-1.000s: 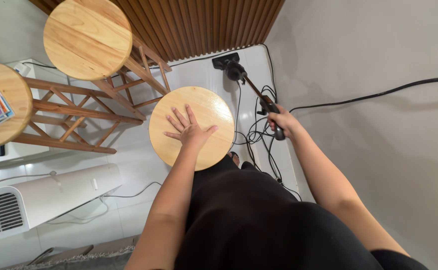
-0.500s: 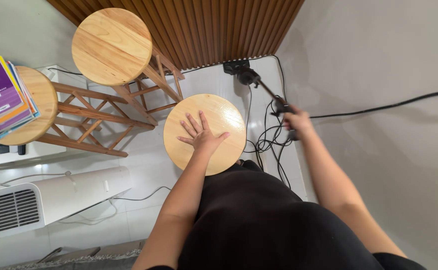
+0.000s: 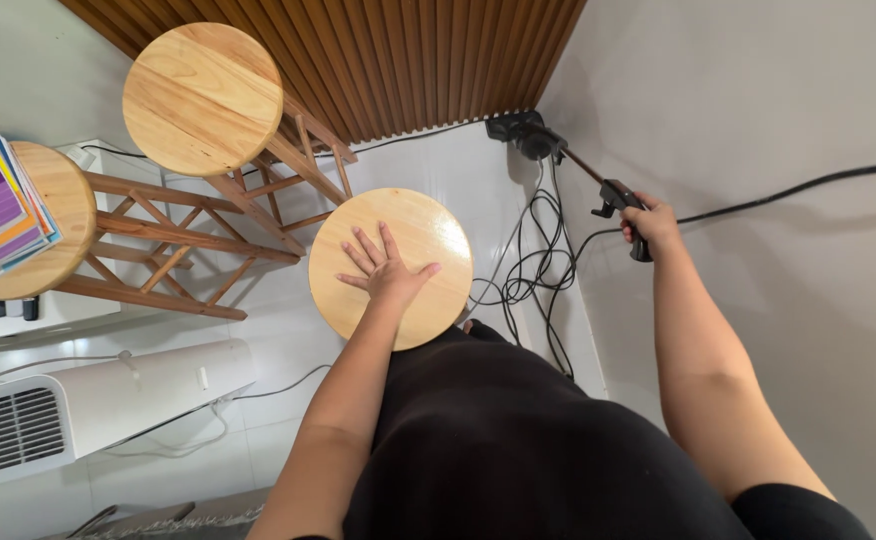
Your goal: Vacuuming the floor around furniture and moving stools to reach corners.
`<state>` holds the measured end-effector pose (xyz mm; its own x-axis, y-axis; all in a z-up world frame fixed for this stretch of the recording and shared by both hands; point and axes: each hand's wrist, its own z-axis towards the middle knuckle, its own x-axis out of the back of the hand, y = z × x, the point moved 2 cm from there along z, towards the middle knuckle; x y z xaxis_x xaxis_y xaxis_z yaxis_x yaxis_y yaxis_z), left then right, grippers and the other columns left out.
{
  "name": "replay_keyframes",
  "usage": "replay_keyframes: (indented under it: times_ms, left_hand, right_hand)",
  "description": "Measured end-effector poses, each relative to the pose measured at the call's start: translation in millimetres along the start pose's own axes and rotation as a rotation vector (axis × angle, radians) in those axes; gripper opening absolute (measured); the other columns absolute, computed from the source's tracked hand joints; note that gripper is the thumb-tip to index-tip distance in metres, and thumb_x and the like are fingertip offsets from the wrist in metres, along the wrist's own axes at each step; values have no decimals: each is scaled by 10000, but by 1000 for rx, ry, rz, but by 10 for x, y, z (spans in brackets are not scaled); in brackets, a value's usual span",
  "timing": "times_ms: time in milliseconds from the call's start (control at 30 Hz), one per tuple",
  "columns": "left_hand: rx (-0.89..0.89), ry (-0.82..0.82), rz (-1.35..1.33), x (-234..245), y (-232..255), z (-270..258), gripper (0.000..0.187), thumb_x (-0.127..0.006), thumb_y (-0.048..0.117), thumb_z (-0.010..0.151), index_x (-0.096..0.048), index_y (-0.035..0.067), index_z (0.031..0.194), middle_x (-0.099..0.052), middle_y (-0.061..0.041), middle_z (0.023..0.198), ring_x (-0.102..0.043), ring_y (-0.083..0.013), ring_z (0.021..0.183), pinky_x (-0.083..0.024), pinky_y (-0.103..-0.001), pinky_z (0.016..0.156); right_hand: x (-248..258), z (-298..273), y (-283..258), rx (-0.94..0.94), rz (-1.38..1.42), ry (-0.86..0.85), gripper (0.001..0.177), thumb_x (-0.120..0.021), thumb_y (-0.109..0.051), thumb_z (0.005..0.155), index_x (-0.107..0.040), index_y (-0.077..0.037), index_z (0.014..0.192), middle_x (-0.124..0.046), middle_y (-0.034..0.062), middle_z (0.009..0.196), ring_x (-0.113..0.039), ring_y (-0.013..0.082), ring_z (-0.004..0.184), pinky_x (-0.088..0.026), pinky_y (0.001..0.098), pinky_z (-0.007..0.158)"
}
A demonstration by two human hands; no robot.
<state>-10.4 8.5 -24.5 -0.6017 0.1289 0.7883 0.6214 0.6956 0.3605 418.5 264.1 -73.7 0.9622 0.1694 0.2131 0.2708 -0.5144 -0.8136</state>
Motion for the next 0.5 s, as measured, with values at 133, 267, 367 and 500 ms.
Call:
replay_keyframes:
  times_ms: [133,267,367,500]
  left_hand:
    - [60,-51,56,35,37,-4,1427,-753,797,637,94,243,1642,322,-208,1651,356,-471,1479,139,-816,1062]
    - [25,2,33,13,0,-25,1422,-745,787,644,82,221,1653,305,-222,1653,347,-482,1476,136,-830,1054]
    - [25,5,52,-8,0,-10,1405,-733,792,659,78,217,1652,302,-217,1657,350,-482,1477,137,-829,1058]
    - [34,-18,54,21,20,-18,1391,-721,788,675,92,213,1647,313,-218,1650,360,-486,1465,140,-831,1051]
  right_hand:
    - [-124,-77,403,-85,11,-39,624,-621,2,867,-507,-81,1475,-581,49,695,-522,118,506,-449,292,451]
    - [-136,-692,697,-151,24,-152,559,-601,-24,892,-495,-45,1441,-554,46,679,-519,133,493,-451,312,446]
    - [82,-1432,438,-222,-24,-157,617,-588,-15,880,-481,-88,1482,-539,47,669,-501,129,487,-437,298,448]
    - [347,-2192,125,-289,-116,-172,646,-596,4,863,-497,-97,1493,-555,35,692,-499,112,512,-443,278,463]
